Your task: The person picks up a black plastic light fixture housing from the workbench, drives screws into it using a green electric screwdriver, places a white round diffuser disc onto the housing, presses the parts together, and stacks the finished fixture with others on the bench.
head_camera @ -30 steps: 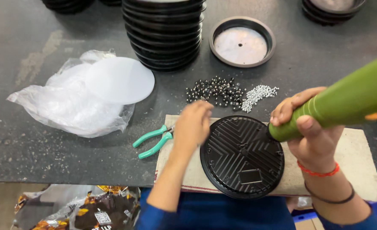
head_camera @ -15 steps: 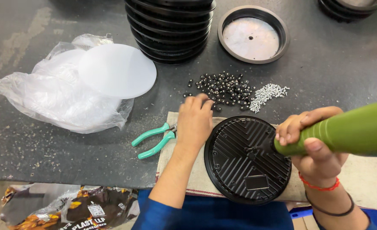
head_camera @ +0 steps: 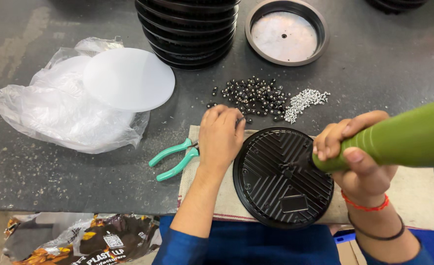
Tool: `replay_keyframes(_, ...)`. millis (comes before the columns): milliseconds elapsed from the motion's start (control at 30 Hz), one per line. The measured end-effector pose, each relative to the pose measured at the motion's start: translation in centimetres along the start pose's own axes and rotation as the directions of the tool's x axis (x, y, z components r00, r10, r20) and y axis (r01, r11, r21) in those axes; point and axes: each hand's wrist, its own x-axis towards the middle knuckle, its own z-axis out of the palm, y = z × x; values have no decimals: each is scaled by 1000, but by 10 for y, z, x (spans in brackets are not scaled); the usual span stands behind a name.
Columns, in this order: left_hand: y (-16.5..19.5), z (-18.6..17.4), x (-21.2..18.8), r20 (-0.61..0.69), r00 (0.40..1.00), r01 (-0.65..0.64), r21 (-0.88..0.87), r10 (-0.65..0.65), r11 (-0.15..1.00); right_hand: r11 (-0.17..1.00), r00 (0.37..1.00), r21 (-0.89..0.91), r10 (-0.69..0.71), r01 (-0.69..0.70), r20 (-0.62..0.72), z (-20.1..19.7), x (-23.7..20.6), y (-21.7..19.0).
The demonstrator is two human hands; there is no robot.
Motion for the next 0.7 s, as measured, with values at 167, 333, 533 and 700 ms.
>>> replay_keyframes(167,5,0,0,-25,990,133,-118,-137,984,1000,1000,5,-29,29,-11,8,-1,-6)
replay_keyframes(333,2,1,-2,-103,990,84,-137,-98,987,999,999,-11,-30,30,15,16,-2,3)
replay_keyframes(533,6,0,-1,-65,989,124,-156,-135,980,999,999,13,-30,30,32,17,0,13)
replay_keyframes(700,22,-8,-1,-95,995,-48,-204,29,978,1000,999,21,-3,2,34,18,5,7)
